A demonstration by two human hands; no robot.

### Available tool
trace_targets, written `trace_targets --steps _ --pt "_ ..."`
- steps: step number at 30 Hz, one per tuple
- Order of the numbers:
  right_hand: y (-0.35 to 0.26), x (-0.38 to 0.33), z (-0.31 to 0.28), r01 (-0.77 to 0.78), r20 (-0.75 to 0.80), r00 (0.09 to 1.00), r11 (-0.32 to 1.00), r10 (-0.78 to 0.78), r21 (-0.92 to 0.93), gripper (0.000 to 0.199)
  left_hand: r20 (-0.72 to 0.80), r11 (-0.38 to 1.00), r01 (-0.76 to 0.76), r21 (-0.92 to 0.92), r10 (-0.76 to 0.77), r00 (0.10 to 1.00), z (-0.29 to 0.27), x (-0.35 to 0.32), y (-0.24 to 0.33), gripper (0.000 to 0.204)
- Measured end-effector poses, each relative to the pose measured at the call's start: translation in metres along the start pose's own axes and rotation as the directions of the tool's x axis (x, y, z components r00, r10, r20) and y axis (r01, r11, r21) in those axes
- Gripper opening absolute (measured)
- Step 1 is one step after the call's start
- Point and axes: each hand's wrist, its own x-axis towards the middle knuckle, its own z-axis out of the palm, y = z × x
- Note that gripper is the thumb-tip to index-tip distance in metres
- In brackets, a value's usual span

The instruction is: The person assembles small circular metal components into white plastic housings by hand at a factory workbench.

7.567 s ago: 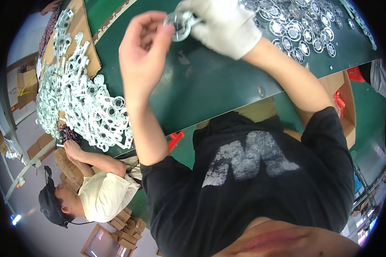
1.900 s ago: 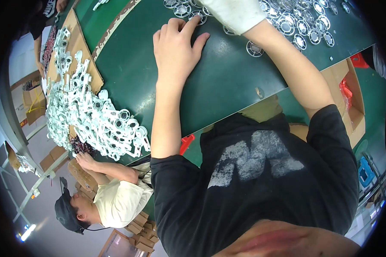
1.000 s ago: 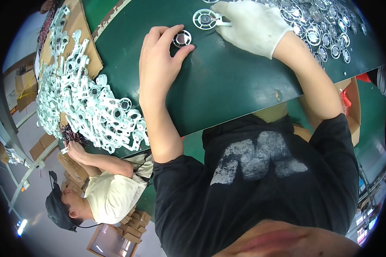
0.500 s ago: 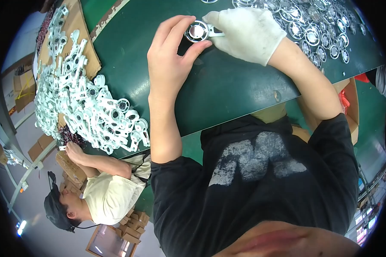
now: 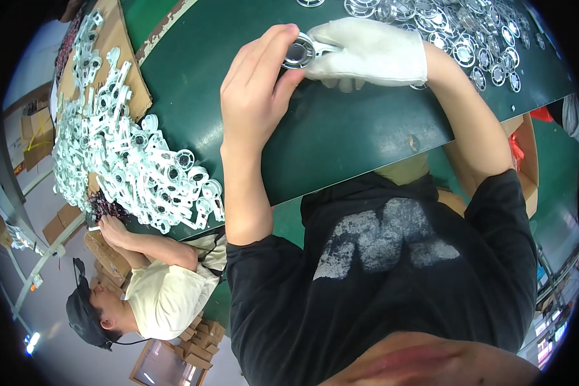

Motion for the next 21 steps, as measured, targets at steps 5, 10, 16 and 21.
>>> trace_targets --steps 5,10,16,21 --pt "0.01 0.015 0.017 0.118 -0.189 0.975 0.993 -0.121 -0.023 0.045 -0.043 0.993 -0.118 -0.016 0.117 0.992 0.002 0.001 -0.005 0.055" --pt "-0.007 0.005 0.024 0.161 -0.322 0.923 0.971 -0.212 -0.179 0.042 0.035 0.662 0.25 -0.706 -0.32 0.947 0.003 -0.003 0.008 0.053" --pt "-0.002 0.002 0.039 0.067 -0.381 0.826 0.743 -0.416 -0.666 0.034 0.111 0.413 0.26 -0.873 -0.35 0.93 0.006 -0.007 0.005 0.048" --pt "0.003 0.009 0.034 0.056 -0.396 0.818 0.743 -0.417 -0.667 0.037 0.213 0.469 0.387 -0.794 -0.382 0.899 0.005 0.003 -0.004 0.04"
